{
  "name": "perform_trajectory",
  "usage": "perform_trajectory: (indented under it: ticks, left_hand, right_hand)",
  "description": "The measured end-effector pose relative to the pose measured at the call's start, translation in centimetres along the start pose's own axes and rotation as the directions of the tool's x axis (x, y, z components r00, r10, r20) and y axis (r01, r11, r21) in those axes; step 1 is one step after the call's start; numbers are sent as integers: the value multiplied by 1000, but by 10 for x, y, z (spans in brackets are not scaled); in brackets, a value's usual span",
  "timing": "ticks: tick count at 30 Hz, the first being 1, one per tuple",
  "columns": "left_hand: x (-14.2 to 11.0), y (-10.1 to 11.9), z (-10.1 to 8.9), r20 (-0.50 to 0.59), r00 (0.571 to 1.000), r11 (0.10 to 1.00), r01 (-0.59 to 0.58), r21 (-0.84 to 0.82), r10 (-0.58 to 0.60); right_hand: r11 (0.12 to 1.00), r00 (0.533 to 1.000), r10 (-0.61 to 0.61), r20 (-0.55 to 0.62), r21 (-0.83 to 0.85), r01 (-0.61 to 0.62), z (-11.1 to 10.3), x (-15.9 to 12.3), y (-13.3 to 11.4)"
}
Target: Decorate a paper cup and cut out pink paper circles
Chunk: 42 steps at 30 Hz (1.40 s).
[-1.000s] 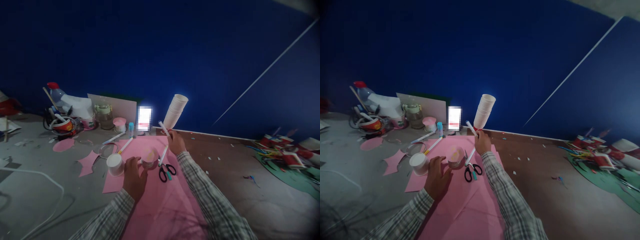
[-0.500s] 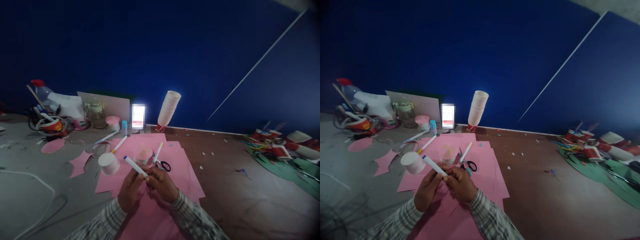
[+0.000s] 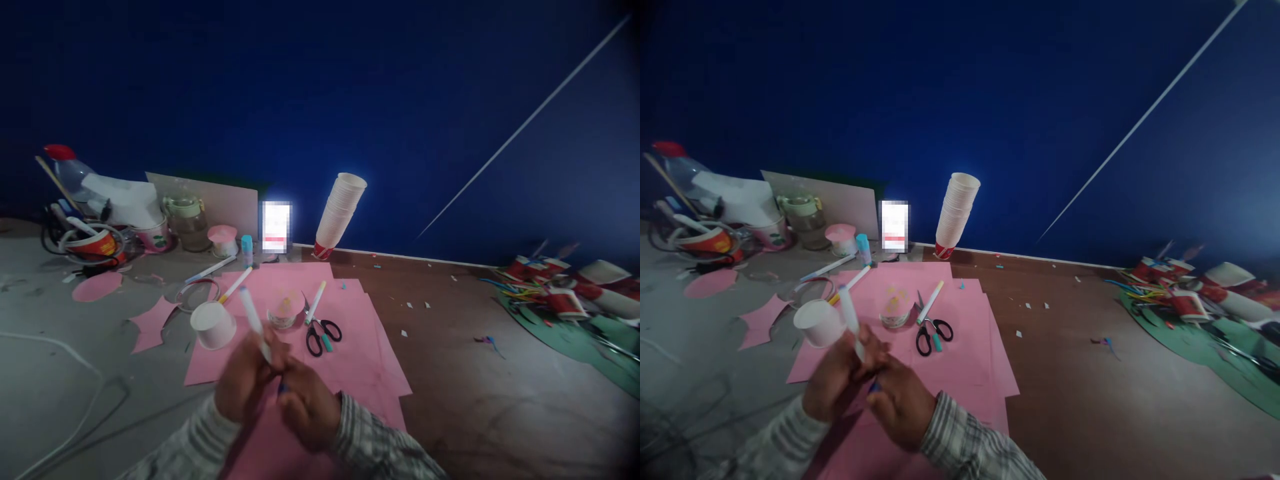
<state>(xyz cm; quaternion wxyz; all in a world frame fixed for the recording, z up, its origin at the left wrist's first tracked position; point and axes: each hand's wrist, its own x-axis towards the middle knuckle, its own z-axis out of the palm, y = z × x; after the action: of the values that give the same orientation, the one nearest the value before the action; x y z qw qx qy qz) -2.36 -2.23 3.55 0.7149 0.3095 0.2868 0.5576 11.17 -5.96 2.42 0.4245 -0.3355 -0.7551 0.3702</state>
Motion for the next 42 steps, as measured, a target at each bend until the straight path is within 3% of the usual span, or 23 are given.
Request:
perform_trajectory:
  ticks: [3, 5, 8, 10, 12, 15, 17, 18, 20, 22, 24, 26, 29, 30, 32, 34, 35, 38, 40, 42]
  left_hand:
    - [4, 13, 2, -109, 992, 990, -84, -117, 71]
    - [1, 13, 6, -58, 998, 990, 14, -139, -22]
    - [-4, 9, 13, -42, 999, 988, 6, -156, -12]
    - [-5, 8, 14, -44, 999, 989, -27, -149, 21]
    - [-5, 8, 13, 10, 1000, 995, 4, -103, -3]
    - [-5, 3, 11, 174, 977, 992, 118, 47, -125]
    - [-6, -5, 11, 284, 931, 967, 185, 178, -230]
    - [-6, -9, 11, 323, 904, 949, 210, 237, -281]
    - [-6, -16, 10, 362, 859, 913, 249, 322, -362]
    - [-5, -21, 9, 361, 844, 895, 268, 357, -397]
    - [-3, -24, 8, 354, 846, 889, 259, 379, -397]
    - [-2, -26, 6, 363, 850, 886, 225, 406, -382]
    - [-1, -28, 3, 395, 834, 858, 166, 486, -385]
    - [0, -28, 1, 399, 841, 844, 120, 523, -366]
    - [3, -25, -3, 359, 897, 793, -16, 608, -258]
    - [8, -20, -8, 230, 971, 684, -129, 718, -58]
    - [11, -18, -11, 145, 988, 613, -144, 777, 48]
    - [22, -17, -23, 8, 950, 404, -140, 904, 311]
    - [28, -23, -30, 23, 904, 289, -161, 944, 427]
    - [33, -31, -36, 76, 881, 194, -186, 963, 467]
  right_hand:
    - [988, 994, -73, 85, 141, 60, 1, 0, -6]
    - [990, 999, -23, 28, 136, 19, -8, 4, -7]
    - [999, 993, 47, -109, 1, -47, -34, 12, 4]
    - [974, 969, 74, -234, -194, -121, -54, 16, 18]
    - [895, 923, 87, -374, -377, -237, -69, 17, 36]
    - [725, 910, 101, -403, -596, -345, -77, 14, 59]
    - [681, 901, 112, -418, -628, -376, -78, 12, 66]
    - [712, 894, 118, -432, -591, -380, -78, 11, 66]
    - [854, 888, 177, -424, -382, -353, -79, 10, 60]
    - [950, 918, 289, -273, -33, -309, -81, 8, 49]
    - [908, 941, 337, -20, 271, -319, -81, 6, 38]
    - [820, 931, 314, 189, 440, -366, -76, 6, 30]
    - [699, 902, 306, 303, 572, -429, -65, 7, 27]
    - [662, 905, 320, 280, 617, -425, -62, 7, 28]
    - [593, 926, 352, 140, 732, -336, -61, 7, 30]
    - [535, 925, 377, -50, 826, -174, -66, 7, 31]
    - [516, 911, 392, -130, 851, -101, -69, 8, 32]
    - [490, 855, 459, -243, 872, -15, -78, 9, 33]
    - [460, 819, 503, -275, 888, 16, -77, 11, 35]
    - [426, 786, 529, -320, 901, 80, -72, 14, 38]
